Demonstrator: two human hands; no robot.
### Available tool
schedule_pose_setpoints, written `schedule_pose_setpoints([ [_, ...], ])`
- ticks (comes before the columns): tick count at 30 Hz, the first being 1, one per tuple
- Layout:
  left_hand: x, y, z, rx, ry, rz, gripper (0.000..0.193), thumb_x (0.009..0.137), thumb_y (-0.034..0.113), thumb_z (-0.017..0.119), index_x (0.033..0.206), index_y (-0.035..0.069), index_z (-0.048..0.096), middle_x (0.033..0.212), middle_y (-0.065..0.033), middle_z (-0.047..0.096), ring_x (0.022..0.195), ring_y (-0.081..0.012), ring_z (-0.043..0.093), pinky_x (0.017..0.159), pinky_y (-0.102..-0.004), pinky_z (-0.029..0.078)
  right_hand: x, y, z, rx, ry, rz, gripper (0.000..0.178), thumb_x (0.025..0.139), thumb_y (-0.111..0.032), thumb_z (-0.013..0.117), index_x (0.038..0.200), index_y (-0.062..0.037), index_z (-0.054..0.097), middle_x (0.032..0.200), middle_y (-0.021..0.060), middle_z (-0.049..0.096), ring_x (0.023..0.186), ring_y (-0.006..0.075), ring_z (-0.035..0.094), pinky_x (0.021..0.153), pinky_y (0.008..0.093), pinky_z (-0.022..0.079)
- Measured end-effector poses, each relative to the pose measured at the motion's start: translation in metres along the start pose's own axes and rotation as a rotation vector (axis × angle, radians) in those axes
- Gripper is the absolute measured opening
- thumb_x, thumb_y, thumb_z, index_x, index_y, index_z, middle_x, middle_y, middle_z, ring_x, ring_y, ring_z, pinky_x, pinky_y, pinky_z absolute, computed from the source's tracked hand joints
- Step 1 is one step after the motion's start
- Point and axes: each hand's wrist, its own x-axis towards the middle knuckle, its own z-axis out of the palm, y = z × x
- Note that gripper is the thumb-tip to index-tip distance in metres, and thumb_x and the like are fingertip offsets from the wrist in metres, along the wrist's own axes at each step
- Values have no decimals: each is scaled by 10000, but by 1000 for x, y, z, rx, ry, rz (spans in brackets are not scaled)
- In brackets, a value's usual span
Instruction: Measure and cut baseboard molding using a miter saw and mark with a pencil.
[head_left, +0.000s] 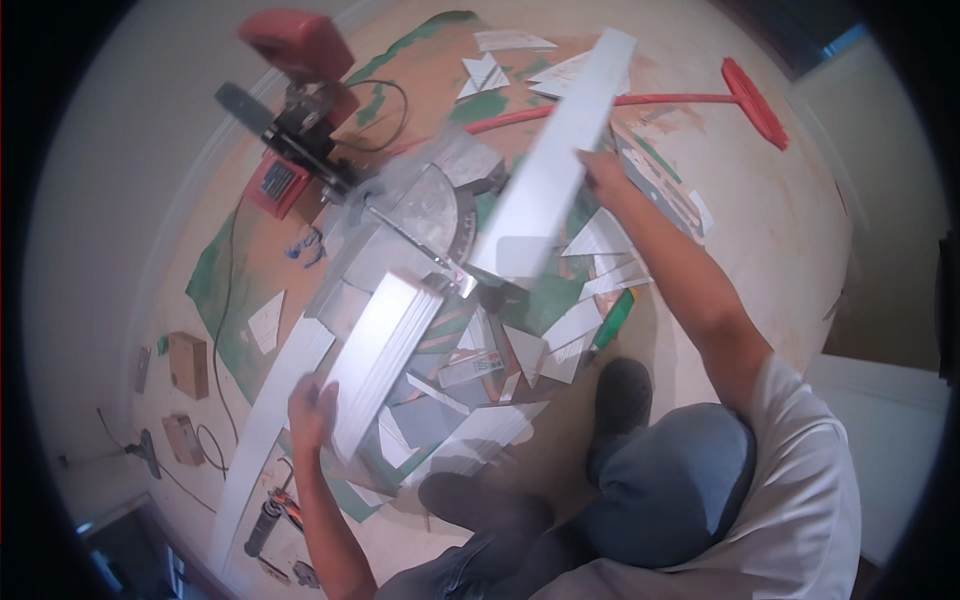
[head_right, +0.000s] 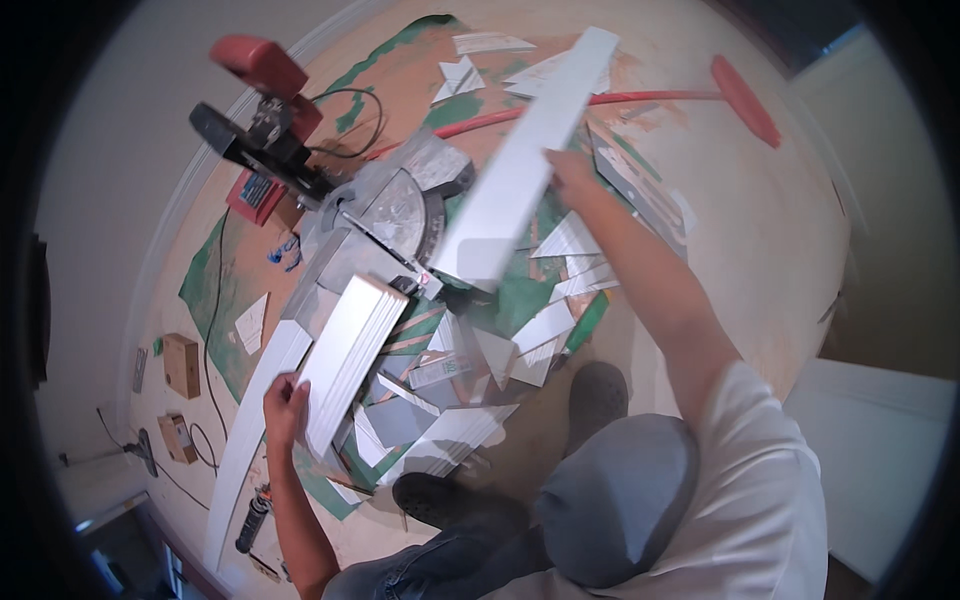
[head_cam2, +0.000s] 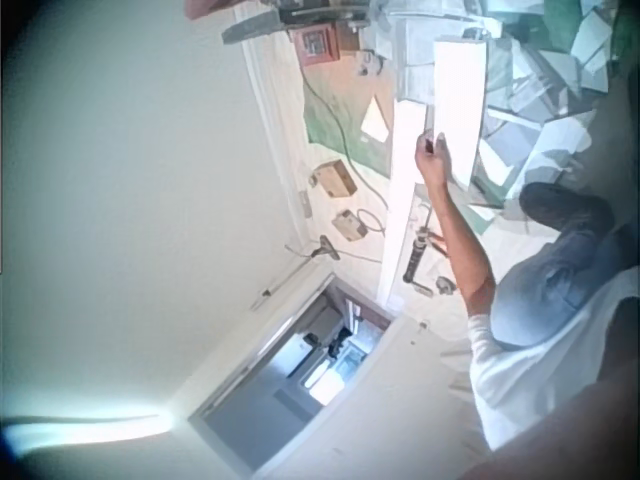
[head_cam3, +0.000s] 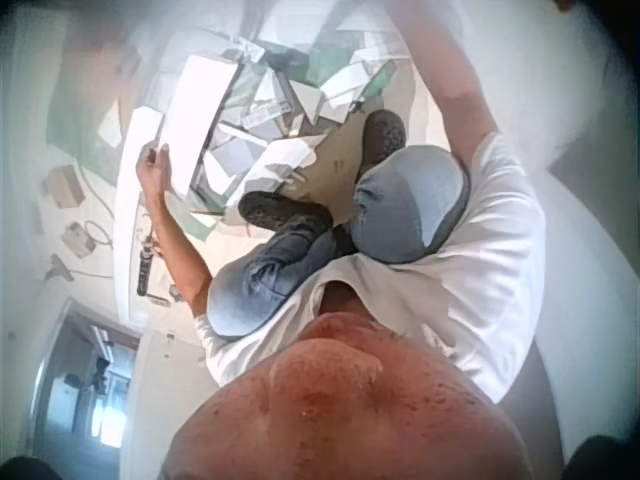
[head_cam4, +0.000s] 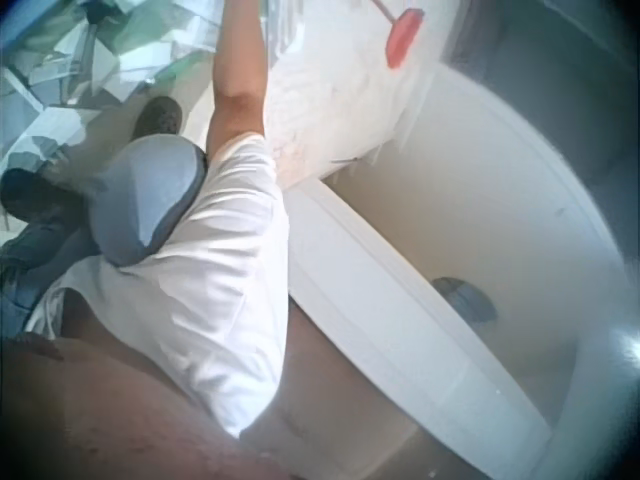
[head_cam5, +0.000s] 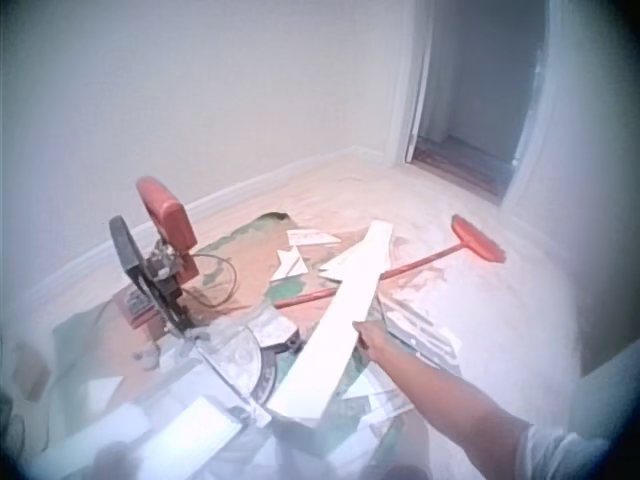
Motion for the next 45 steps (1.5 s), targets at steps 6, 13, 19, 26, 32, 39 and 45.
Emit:
schedule_pose_setpoints([
  [6,69,5,16,48,59,93,396,815,3,766,1167,2,584,1013,-70,643,952,-167,630,909,-292,491,-33,20,-166,-792,301,-134,276,905,-261,727,902,13,699,799,79,678,694,190,638,610,379,497],
  [13,104,-36,42,278,233,179,433,846,105,744,1202,-105,614,1217,-224,660,1110,-323,637,1014,-401,482,-28,62,-211,-1351,289,-246,244,935,-179,516,941,1,682,1018,263,690,983,374,664,905,502,502],
  [19,86,-33,58,870,294,857,900,844,660,728,1361,-62,582,1245,-260,616,1125,-472,598,970,-575,484,-73,48,-171,-781,596,-150,346,795,-166,671,1105,-11,690,1115,242,707,1078,410,669,965,480,514],
  [26,89,-51,57,769,160,651,807,822,380,838,1474,31,515,1529,-256,403,1404,-425,391,1152,-564,337,-83,55,-175,-805,624,-146,408,829,-204,652,1177,8,667,1243,248,658,1194,399,613,1049,496,470],
  [32,74,-45,50,556,104,407,964,633,144,929,1497,94,505,1537,-228,311,1422,-422,374,1158,-518,375,-103,49,-191,-771,547,-285,361,806,-202,702,1102,2,743,1042,222,739,973,345,717,898,440,543],
  [39,74,-30,54,669,196,310,1045,594,300,950,1517,128,494,1509,-299,388,1426,-478,319,1176,-568,299,-99,52,-213,-906,647,-239,315,774,-128,619,1017,33,738,949,248,736,878,356,723,830,461,556],
  [45,59,-28,47,777,246,268,949,691,424,904,1516,180,502,1434,-340,439,1304,-491,457,1117,-531,358,-111,39,-169,-1242,578,-382,302,858,-159,636,1068,45,709,931,237,723,909,379,709,858,451,559],
])
